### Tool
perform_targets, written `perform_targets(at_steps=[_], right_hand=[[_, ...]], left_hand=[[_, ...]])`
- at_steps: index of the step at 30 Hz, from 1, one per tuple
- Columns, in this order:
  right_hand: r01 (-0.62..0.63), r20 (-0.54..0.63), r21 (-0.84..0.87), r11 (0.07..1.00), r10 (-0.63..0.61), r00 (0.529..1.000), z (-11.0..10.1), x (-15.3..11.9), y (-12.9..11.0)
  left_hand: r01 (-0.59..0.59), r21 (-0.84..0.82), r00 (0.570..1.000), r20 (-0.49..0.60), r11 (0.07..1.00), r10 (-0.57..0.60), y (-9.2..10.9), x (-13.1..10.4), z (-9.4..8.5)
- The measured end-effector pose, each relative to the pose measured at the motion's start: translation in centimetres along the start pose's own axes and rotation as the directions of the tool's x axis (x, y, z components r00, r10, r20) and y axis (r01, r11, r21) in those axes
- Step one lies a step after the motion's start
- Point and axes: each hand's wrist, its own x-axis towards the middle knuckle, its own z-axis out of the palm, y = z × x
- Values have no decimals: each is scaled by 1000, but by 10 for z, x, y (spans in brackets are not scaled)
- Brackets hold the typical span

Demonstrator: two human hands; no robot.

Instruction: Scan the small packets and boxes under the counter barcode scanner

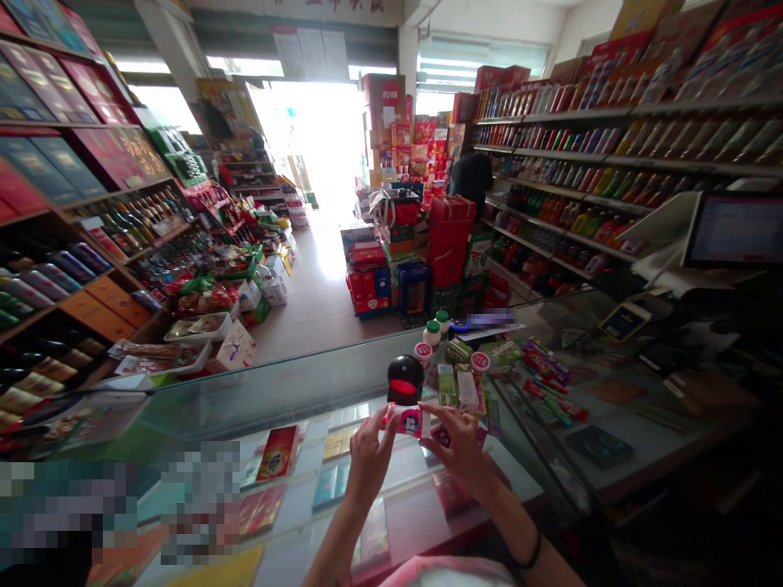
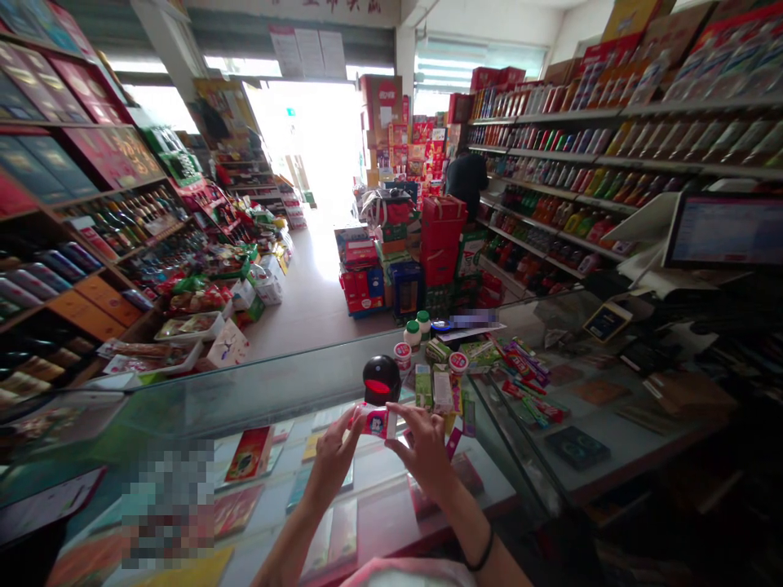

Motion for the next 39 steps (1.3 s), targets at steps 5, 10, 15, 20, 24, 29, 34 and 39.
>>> perform_targets(at_steps=[5,10,15,20,24,29,34,39], right_hand=[[-132,-24,65,989,134,991,21,4,5],[-217,-101,-15,976,215,971,38,9,14],[-239,-269,-209,948,179,946,38,13,14],[-235,-284,-213,948,170,944,34,13,13],[-209,-224,-146,967,173,959,30,12,11],[-124,-138,-113,986,108,985,27,12,-6],[-44,-77,-174,984,31,997,39,13,-25],[101,28,-200,975,-97,995,52,11,-26]], left_hand=[[-50,19,993,-104,999,52,-6,3,10],[-84,75,983,-159,994,95,-21,10,24],[-84,158,970,-212,984,117,-31,15,34],[-76,119,979,-178,990,97,-28,15,35],[-167,43,983,-71,985,169,-33,13,26],[-284,155,955,-41,946,294,-42,3,11],[-326,279,937,-35,903,349,-36,-14,-3],[-265,298,960,-8,917,280,-43,-30,-20]])
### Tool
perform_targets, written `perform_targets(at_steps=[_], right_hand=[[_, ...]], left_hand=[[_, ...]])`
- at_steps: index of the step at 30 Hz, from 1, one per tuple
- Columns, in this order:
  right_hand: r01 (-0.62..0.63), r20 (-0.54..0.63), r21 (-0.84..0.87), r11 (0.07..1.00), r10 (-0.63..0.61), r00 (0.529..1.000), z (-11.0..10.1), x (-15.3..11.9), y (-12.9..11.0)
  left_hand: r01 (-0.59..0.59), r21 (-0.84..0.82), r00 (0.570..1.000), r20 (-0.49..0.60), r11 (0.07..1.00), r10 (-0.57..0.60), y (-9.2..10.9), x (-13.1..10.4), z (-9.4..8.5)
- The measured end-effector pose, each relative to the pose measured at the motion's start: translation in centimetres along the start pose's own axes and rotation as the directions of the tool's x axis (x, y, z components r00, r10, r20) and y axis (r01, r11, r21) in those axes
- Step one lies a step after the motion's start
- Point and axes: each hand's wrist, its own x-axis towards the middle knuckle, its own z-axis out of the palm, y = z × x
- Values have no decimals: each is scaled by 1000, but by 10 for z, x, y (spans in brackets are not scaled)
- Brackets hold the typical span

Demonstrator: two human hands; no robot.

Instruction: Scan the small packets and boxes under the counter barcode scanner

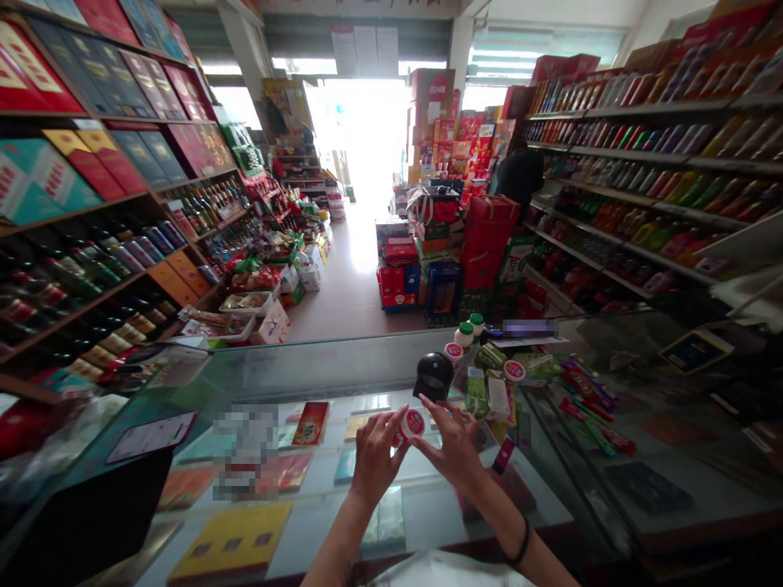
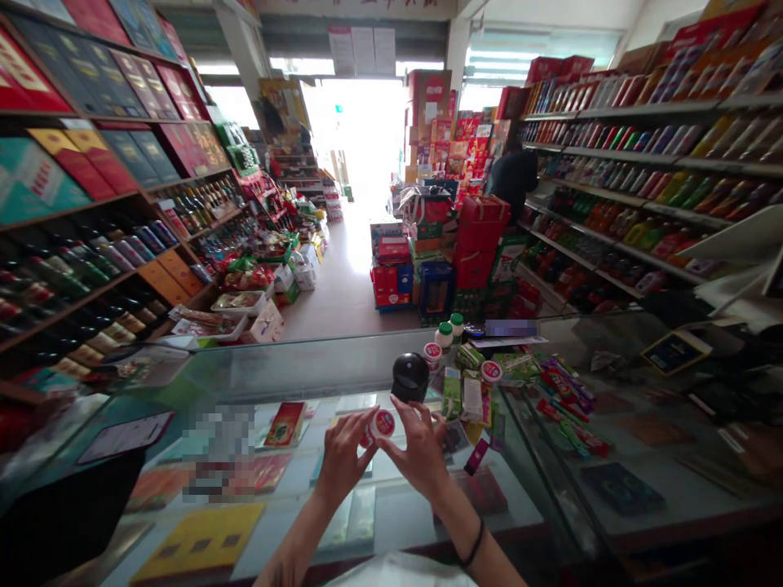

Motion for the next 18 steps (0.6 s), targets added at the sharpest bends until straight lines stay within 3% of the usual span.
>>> perform_targets(at_steps=[4,8,11,18], right_hand=[[36,30,-20,999,-35,999,4,-3,4],[-18,40,-36,999,19,999,8,-7,11],[-16,28,-46,999,17,999,11,-10,14],[-10,6,-79,997,11,1000,12,-13,15]], left_hand=[[174,84,980,-112,981,-164,-29,-15,-11],[334,166,915,-294,928,-277,-64,-24,-27],[442,209,861,-371,872,-347,-87,-28,-45],[628,227,757,-401,745,-516,-113,-30,-68]])
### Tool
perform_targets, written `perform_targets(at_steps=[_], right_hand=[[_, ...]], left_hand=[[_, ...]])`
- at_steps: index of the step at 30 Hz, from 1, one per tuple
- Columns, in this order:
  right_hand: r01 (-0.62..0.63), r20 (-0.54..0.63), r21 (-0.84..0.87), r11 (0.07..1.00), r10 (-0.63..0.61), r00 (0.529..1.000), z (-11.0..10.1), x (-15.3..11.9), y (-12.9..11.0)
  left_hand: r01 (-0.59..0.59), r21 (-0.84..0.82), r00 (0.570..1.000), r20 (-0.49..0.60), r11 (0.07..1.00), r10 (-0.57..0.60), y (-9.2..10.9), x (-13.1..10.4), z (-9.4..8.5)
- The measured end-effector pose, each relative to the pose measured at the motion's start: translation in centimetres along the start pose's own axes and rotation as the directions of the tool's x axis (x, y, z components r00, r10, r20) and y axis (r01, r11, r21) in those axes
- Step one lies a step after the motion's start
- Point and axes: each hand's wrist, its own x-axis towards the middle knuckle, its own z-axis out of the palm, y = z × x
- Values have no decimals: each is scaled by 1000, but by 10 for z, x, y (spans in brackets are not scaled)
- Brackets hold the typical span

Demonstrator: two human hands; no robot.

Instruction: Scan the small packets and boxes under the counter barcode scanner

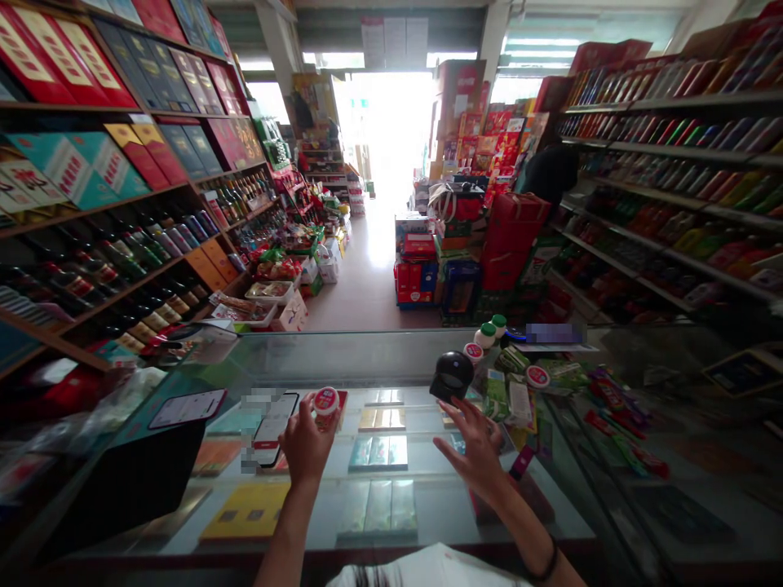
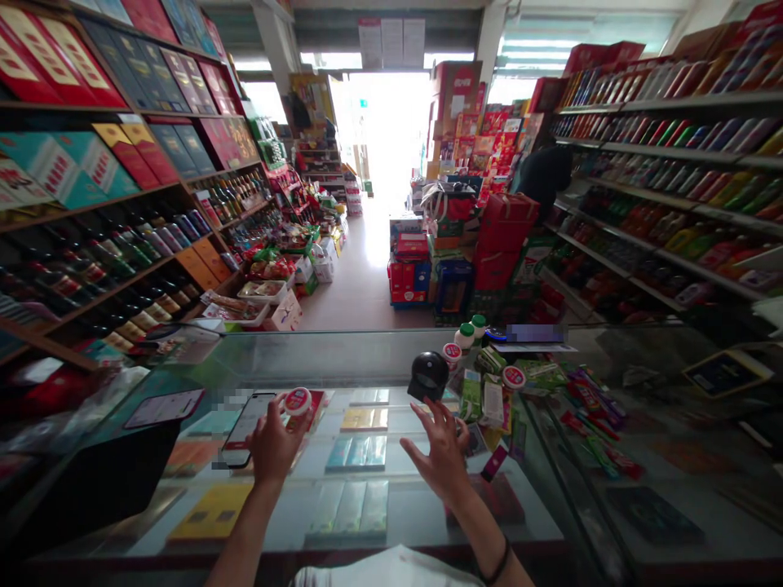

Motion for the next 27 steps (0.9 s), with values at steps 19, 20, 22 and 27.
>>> perform_targets(at_steps=[19,20,22,27], right_hand=[[-135,-118,-42,990,129,984,5,-8,23],[-140,-132,-41,989,133,982,4,-9,26],[-144,-156,-39,989,137,978,2,-12,35],[-228,-199,-52,972,214,956,-8,-25,56]], left_hand=[[-301,-90,946,-152,949,285,72,-30,0],[-330,-118,940,-132,936,315,82,-33,2],[-403,-182,915,-83,897,395,102,-42,8],[-542,-338,808,42,770,587,150,-69,24]])
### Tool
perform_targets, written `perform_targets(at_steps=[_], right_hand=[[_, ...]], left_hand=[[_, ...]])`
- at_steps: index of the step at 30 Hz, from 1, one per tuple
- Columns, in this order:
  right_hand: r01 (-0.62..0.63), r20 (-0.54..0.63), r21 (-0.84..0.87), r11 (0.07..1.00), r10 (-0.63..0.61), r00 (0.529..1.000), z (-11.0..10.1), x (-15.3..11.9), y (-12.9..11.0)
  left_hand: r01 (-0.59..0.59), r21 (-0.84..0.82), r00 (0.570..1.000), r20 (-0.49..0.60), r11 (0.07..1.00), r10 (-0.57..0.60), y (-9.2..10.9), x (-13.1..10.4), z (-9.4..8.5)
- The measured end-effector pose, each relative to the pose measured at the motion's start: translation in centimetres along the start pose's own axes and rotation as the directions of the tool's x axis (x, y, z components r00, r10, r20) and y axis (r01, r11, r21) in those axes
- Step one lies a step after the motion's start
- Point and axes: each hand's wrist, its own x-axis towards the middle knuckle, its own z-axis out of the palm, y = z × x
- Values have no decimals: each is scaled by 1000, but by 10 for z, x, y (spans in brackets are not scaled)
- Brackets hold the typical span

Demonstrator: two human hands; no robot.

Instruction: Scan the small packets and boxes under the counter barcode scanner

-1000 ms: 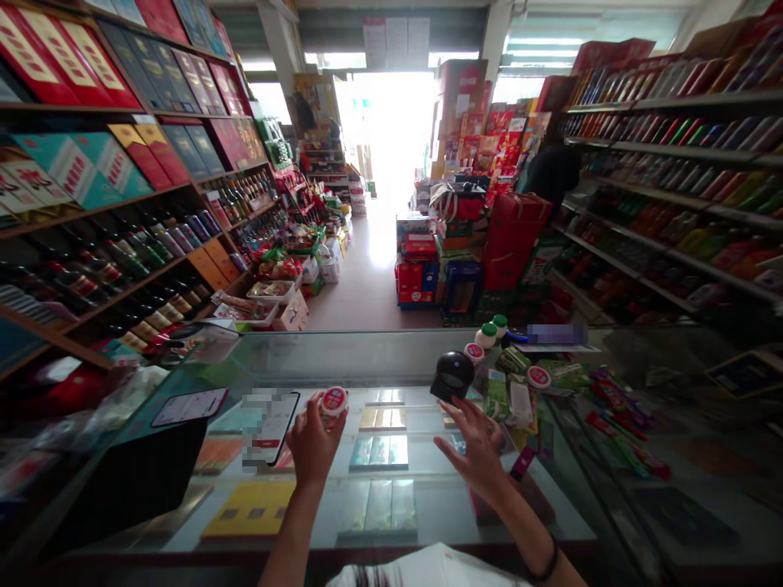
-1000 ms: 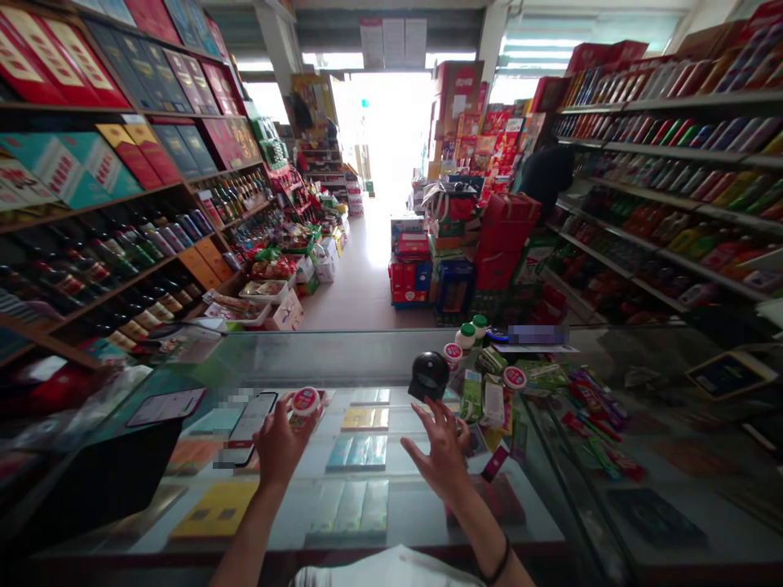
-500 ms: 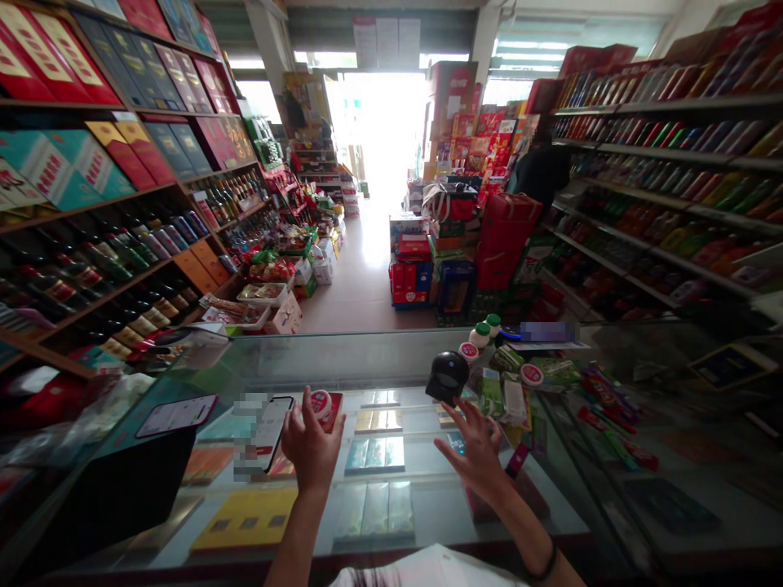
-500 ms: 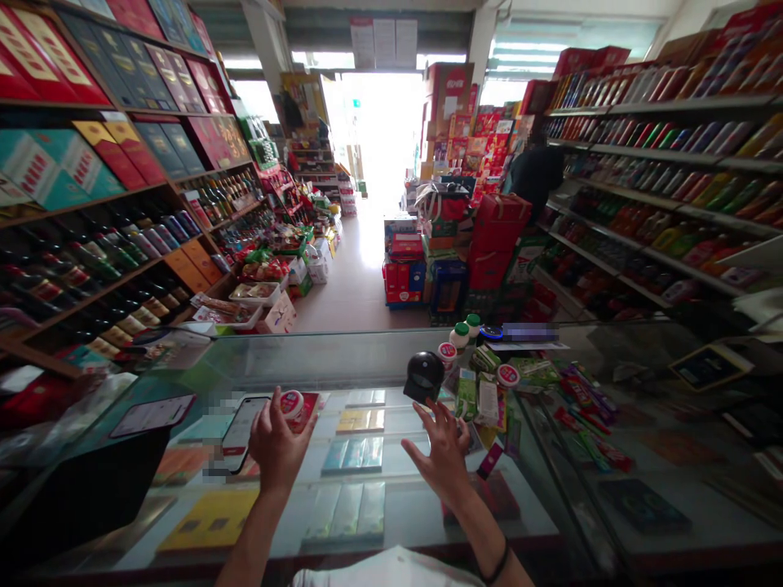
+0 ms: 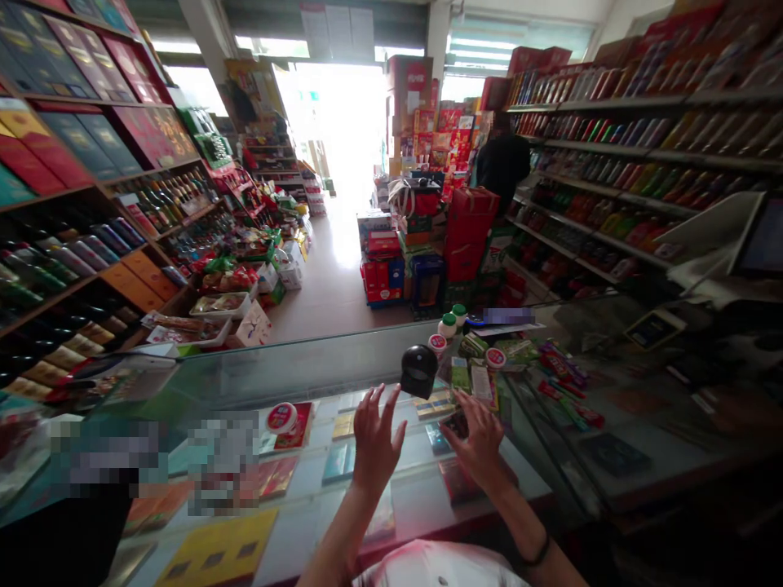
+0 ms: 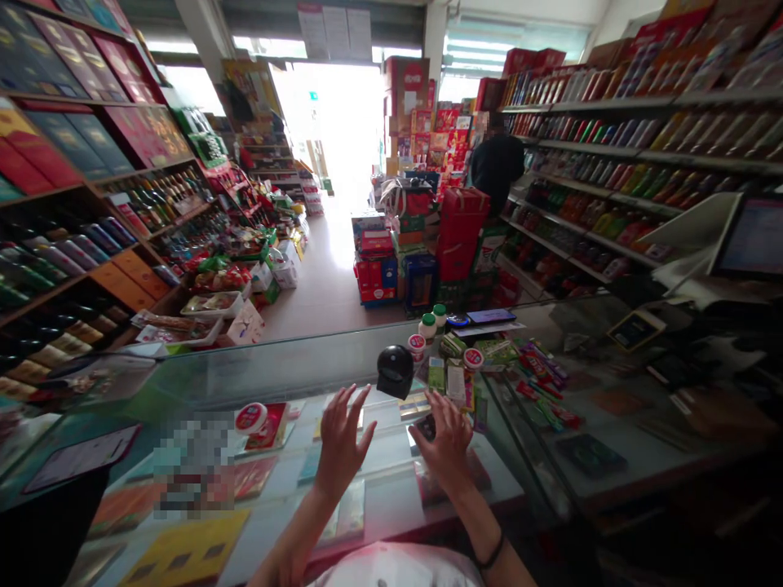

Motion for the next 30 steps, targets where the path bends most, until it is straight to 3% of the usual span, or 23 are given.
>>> perform_targets(at_steps=[7,14,18,24,30], right_hand=[[-57,-11,-66,996,56,998,-16,-7,22],[-93,-12,-171,981,92,996,-20,-7,38],[-103,-6,-268,958,106,994,-23,2,45],[-79,56,-376,923,108,993,-31,11,45],[-138,9,-374,917,152,988,-34,13,37]], left_hand=[[-165,-104,960,210,981,184,44,-2,45],[-253,-134,933,229,958,278,74,10,81],[-310,-60,917,245,949,315,83,24,93],[-322,94,927,233,942,293,85,33,107],[-264,137,946,232,955,228,93,33,104]])
